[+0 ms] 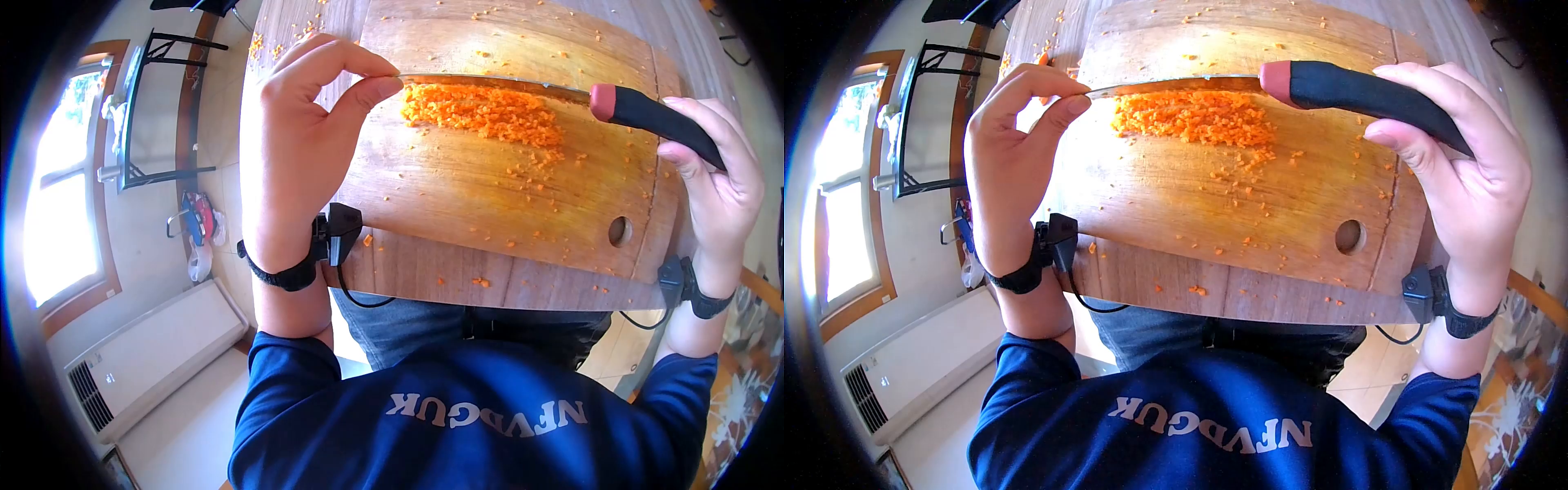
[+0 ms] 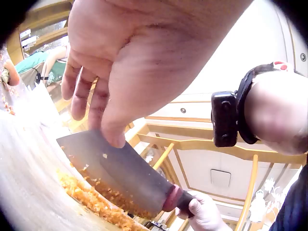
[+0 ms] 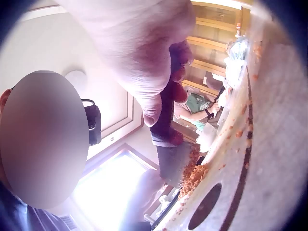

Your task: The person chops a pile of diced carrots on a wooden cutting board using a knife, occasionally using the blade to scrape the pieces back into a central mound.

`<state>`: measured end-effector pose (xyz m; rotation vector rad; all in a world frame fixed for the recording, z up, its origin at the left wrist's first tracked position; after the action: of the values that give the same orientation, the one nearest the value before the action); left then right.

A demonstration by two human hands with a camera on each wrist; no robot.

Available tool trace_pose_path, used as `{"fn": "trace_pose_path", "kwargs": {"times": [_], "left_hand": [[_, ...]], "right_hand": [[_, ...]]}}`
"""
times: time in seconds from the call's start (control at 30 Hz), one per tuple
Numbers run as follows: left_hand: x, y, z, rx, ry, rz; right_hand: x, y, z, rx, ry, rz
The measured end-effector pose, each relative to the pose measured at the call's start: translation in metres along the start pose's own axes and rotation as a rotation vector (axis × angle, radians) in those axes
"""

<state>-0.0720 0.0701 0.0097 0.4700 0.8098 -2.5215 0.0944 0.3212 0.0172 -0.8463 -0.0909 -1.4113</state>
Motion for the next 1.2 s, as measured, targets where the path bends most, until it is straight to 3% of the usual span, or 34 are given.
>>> {"fn": "trace_pose_path", "kwargs": {"times": [0.47,0.53,0.6,0.77,1.2], "left_hand": [[0.006,0.002,-0.005,0.081,-0.054,0.133],[0.007,0.003,-0.005,0.073,-0.039,0.165],[0.0,0.001,-0.003,0.053,-0.075,0.079],[0.0,0.002,0.009,-0.111,0.022,0.016],[0.005,0.002,-0.004,-0.007,-0.038,0.086]], "right_hand": [[-0.025,0.004,-0.018,0.13,-0.033,-0.361],[-0.024,0.003,-0.019,0.144,-0.015,-0.362],[-0.025,0.003,-0.018,0.158,0.005,-0.365],[-0.007,0.001,0.004,-0.043,-0.008,-0.036],[-0.013,-0.002,-0.016,0.115,-0.055,-0.231]]}}
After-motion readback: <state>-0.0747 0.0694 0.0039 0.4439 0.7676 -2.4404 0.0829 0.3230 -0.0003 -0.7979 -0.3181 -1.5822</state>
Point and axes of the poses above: each hand's wrist, its own y-axis away from the middle knuckle, its own z-axis out of the back of the hand, x = y × z, the point moved 8 cm from there along -y, towards the middle knuckle, and after that the axes turned 9 degrees about -z, right-handed, at the moved point
